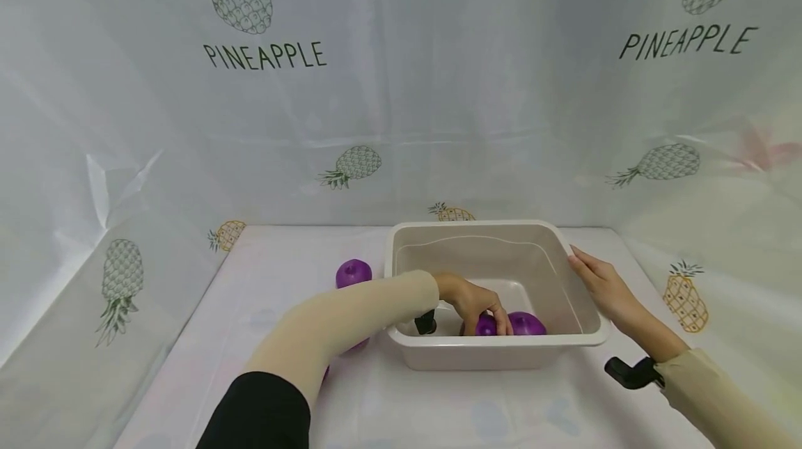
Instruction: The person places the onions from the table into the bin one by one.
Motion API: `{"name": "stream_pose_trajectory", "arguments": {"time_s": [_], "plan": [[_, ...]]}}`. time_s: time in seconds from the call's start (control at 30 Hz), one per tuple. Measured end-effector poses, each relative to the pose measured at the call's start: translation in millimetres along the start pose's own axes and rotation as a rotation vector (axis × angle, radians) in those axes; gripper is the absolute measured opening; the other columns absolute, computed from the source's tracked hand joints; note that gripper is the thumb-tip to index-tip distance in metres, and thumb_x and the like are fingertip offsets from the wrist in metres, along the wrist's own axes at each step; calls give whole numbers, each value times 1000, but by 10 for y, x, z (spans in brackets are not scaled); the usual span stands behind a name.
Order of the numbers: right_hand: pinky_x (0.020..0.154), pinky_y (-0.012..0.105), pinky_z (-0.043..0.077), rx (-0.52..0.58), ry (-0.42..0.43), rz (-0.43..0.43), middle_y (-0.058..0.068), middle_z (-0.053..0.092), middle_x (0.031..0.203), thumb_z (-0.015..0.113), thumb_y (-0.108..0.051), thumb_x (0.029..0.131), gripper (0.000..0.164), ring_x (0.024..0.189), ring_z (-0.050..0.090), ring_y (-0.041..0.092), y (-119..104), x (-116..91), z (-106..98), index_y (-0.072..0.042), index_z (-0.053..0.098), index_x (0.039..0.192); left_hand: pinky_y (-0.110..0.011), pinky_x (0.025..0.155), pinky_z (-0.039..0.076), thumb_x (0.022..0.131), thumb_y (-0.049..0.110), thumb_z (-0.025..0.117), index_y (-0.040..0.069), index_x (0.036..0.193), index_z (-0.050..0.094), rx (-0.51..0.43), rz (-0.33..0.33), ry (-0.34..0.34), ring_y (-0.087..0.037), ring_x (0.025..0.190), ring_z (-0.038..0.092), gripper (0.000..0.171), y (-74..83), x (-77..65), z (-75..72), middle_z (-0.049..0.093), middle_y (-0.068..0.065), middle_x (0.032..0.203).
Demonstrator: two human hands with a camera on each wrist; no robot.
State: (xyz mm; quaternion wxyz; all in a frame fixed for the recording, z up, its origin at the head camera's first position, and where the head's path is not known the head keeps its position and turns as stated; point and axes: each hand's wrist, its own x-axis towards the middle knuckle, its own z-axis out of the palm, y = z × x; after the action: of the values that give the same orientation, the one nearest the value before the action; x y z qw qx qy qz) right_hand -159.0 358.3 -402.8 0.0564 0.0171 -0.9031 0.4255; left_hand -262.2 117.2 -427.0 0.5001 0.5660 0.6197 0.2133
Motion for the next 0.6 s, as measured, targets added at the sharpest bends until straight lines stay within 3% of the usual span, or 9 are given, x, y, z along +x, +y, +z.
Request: {"name": "stream_pose_trajectory", "arguments": {"time_s": [0.17,0.4,0.6], "plan": [[80,48,57,2,0,3,39,45,138,35,-24,111,52,108,59,44,-2,-17,8,10,29,150,-16,105,31,65,-28,77,-12,101,68,19,-36,20,-2,119,47,40,-33,20,43,58,-17,137],[81,58,55,4,6,-1,41,45,136,35,-23,111,52,107,59,48,9,-19,20,9,28,151,-14,103,33,64,-32,74,-15,102,67,21,-63,5,-3,118,47,42,-85,48,69,57,-21,138],[78,57,56,11,7,-16,41,47,135,36,-24,111,53,104,61,47,5,-13,15,9,28,151,-13,100,36,64,-35,71,-17,101,66,-5,-95,2,-4,119,47,41,-103,44,77,56,-22,139]]}}
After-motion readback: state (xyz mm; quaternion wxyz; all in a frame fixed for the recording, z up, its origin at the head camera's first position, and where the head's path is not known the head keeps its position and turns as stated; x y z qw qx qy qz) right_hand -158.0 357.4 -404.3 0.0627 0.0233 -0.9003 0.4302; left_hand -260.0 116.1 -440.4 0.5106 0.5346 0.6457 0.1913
